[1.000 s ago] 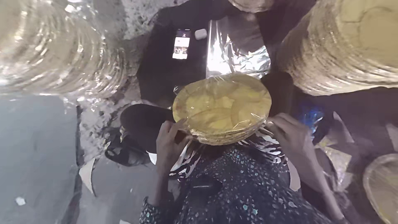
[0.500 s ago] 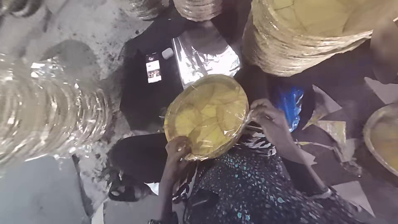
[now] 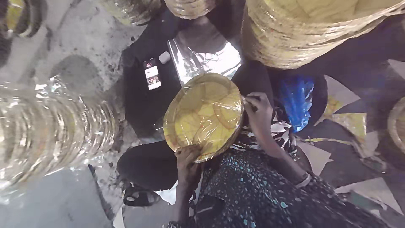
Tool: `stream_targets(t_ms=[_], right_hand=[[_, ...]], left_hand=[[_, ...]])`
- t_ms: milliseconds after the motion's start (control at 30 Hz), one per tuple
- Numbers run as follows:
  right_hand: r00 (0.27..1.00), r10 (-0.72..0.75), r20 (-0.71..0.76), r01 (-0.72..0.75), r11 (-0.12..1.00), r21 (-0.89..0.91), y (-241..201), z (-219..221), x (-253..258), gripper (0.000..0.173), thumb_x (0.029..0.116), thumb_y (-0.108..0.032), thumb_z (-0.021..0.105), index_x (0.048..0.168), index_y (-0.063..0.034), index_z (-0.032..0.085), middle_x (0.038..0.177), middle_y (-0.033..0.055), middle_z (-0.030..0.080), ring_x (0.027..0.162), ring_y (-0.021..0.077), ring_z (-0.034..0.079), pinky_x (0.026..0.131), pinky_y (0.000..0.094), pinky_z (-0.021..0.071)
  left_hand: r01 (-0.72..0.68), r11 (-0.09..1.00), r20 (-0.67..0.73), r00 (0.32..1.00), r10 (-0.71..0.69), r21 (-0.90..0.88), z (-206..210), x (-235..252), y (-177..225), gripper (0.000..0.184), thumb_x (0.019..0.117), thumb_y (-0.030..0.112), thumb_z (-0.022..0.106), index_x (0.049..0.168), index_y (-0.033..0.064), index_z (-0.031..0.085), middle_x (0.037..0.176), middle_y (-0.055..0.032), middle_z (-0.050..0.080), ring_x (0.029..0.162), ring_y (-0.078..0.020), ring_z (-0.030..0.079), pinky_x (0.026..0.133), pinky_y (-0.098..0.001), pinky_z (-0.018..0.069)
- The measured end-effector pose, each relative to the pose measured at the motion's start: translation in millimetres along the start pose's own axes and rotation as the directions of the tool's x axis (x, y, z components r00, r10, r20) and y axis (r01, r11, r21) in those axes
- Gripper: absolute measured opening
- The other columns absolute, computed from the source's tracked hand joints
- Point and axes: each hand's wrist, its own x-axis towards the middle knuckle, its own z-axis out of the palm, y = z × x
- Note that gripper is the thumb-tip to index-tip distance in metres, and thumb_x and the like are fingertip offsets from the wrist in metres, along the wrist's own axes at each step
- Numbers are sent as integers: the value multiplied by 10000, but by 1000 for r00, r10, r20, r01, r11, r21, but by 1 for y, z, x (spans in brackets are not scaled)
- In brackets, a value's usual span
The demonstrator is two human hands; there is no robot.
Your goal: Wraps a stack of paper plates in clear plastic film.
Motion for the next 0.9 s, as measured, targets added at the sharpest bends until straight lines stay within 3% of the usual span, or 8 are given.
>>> stream_targets(t_ms=[67, 167, 333, 433, 733, 900], right_hand=[[997, -51, 64, 55, 997, -51, -4, -6, -2, 204, 960, 24, 609, 1104, 40, 753, 1199, 240, 632, 1099, 369, 595, 937, 491, 498], [970, -74, 231, 79, 997, -13, -5, -20, -7, 299, 937, 35, 586, 1207, 57, 710, 1260, 245, 595, 1160, 392, 544, 959, 512, 469], [895, -184, 405, 182, 982, 45, 9, -35, 2, 281, 847, -9, 701, 1113, 81, 722, 1263, 249, 582, 1146, 377, 553, 955, 501, 482], [883, -199, 425, 203, 979, 37, 12, -35, 6, 246, 843, -8, 710, 1075, 74, 731, 1196, 229, 610, 1088, 342, 586, 922, 465, 506], [876, -36, 481, 133, 977, -168, -12, -30, 2, 148, 891, 81, 665, 1026, 110, 720, 1173, 266, 614, 1121, 421, 574, 961, 521, 480], [875, -15, 483, 134, 968, -213, -25, -37, -4, 156, 852, 102, 704, 1006, 128, 700, 1175, 286, 597, 1107, 439, 578, 941, 532, 497]], left_hand=[[-11, 1000, -14, 1000, 11, 14, 1, -1, -2, 181, 951, 206, 597, 922, 85, 728, 969, -88, 754, 973, -150, 671, 978, -339, 385], [36, 999, -3, 999, -36, 0, -2, 0, 3, 189, 938, 240, 630, 906, 81, 727, 964, -93, 754, 968, -147, 679, 981, -350, 406], [56, 998, 30, 998, -56, -11, -7, 1, 6, 247, 970, 259, 572, 905, 74, 722, 951, -104, 749, 948, -165, 677, 958, -374, 414], [68, 998, 35, 997, -68, -13, -5, -1, 6, 230, 962, 238, 579, 926, 67, 729, 953, -114, 744, 938, -174, 677, 959, -404, 416], [69, 995, -60, 996, -64, 71, 9, -6, 9, 215, 953, 224, 601, 895, 65, 734, 892, -96, 732, 897, -174, 658, 936, -376, 398], [75, 990, -111, 992, -62, 117, 11, -10, 11, 203, 939, 218, 600, 891, 62, 722, 875, -105, 725, 874, -191, 658, 902, -386, 419]])
